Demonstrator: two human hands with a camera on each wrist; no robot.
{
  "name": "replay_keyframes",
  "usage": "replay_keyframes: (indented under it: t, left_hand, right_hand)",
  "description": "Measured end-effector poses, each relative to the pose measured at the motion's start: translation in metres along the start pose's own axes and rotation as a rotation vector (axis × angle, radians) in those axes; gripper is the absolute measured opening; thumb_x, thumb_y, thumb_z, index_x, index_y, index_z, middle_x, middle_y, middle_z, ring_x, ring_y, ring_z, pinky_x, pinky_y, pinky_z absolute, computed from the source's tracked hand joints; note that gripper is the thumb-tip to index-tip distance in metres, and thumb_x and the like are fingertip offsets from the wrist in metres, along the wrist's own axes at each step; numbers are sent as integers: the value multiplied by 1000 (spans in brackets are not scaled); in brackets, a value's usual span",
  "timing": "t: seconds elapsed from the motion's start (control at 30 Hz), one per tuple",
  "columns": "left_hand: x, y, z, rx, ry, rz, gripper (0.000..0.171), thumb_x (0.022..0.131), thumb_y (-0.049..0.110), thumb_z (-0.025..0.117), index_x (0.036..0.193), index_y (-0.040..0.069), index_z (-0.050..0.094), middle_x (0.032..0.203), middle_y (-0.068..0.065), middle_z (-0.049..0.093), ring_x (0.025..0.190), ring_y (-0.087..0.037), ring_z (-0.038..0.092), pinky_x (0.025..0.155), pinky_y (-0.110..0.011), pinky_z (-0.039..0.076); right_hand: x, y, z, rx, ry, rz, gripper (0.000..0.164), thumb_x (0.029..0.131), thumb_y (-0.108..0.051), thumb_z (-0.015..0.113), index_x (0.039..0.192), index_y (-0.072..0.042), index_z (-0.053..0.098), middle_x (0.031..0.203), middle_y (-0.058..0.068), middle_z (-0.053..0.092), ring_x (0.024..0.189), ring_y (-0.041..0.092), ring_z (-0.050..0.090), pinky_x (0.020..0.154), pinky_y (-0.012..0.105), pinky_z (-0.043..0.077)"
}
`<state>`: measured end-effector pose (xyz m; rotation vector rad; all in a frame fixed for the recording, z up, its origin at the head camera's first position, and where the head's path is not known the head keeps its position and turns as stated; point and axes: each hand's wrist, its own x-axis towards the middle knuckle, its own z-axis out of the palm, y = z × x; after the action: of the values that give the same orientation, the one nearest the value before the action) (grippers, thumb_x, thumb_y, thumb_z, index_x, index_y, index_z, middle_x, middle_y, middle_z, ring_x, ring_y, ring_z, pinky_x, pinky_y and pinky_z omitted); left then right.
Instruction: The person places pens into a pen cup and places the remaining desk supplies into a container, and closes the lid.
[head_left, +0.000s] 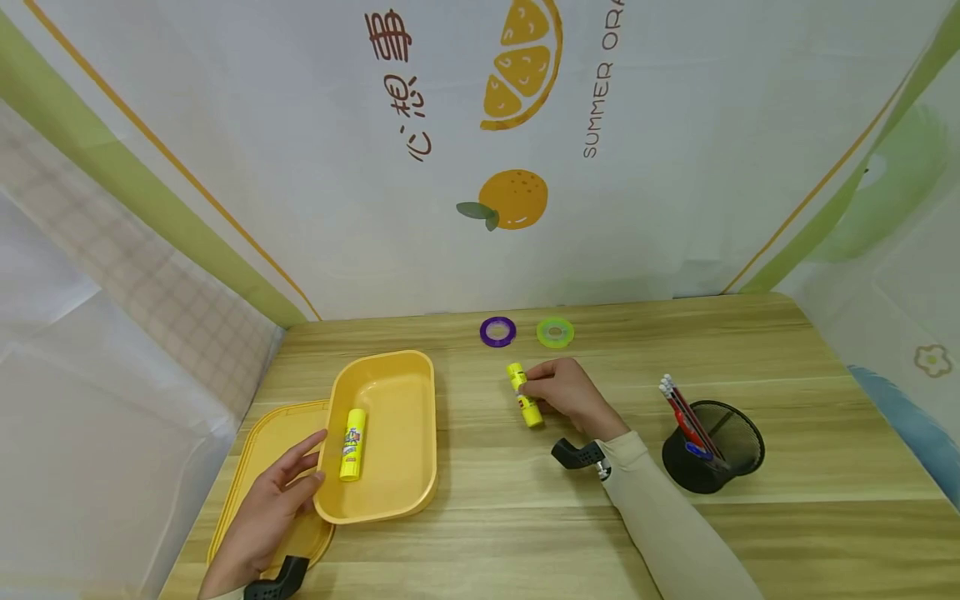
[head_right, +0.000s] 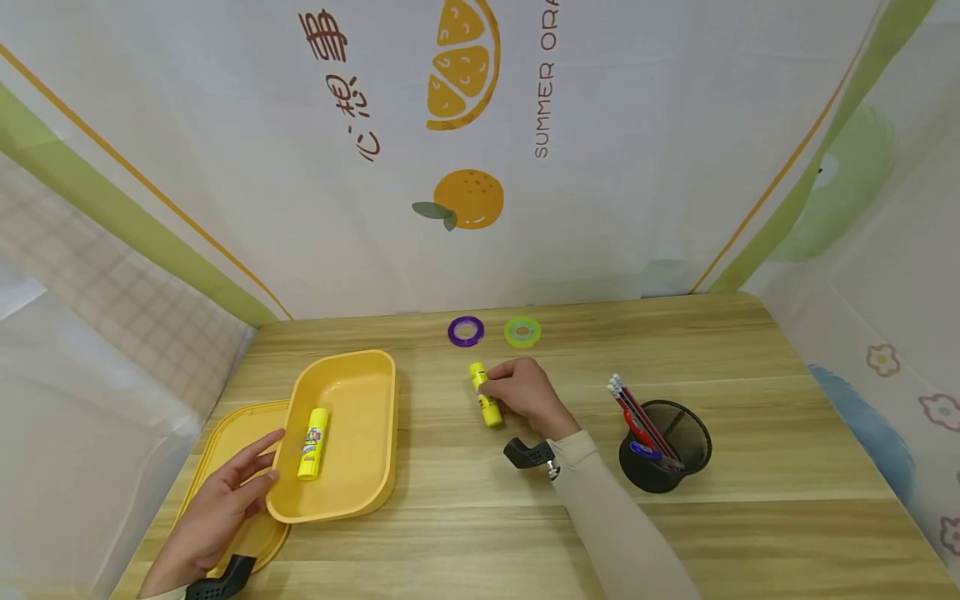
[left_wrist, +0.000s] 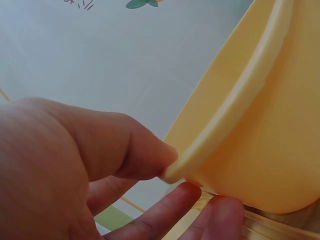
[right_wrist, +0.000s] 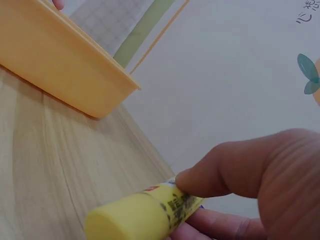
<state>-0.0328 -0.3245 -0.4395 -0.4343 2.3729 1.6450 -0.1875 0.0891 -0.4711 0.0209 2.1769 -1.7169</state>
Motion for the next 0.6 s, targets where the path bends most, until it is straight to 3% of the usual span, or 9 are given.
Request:
replay_keyframes:
  t: [0.6]
  left_hand:
    - [0,2,0,-5,0,2,62,109,9,56,166,19,36,155,-19,45,95,-11,58,72,-25,50]
  right_hand:
    - [-12,-16,8,133,-65,-26,35,96,-12,74,125,6,68,117,21,73,89,20,75,80,38,65]
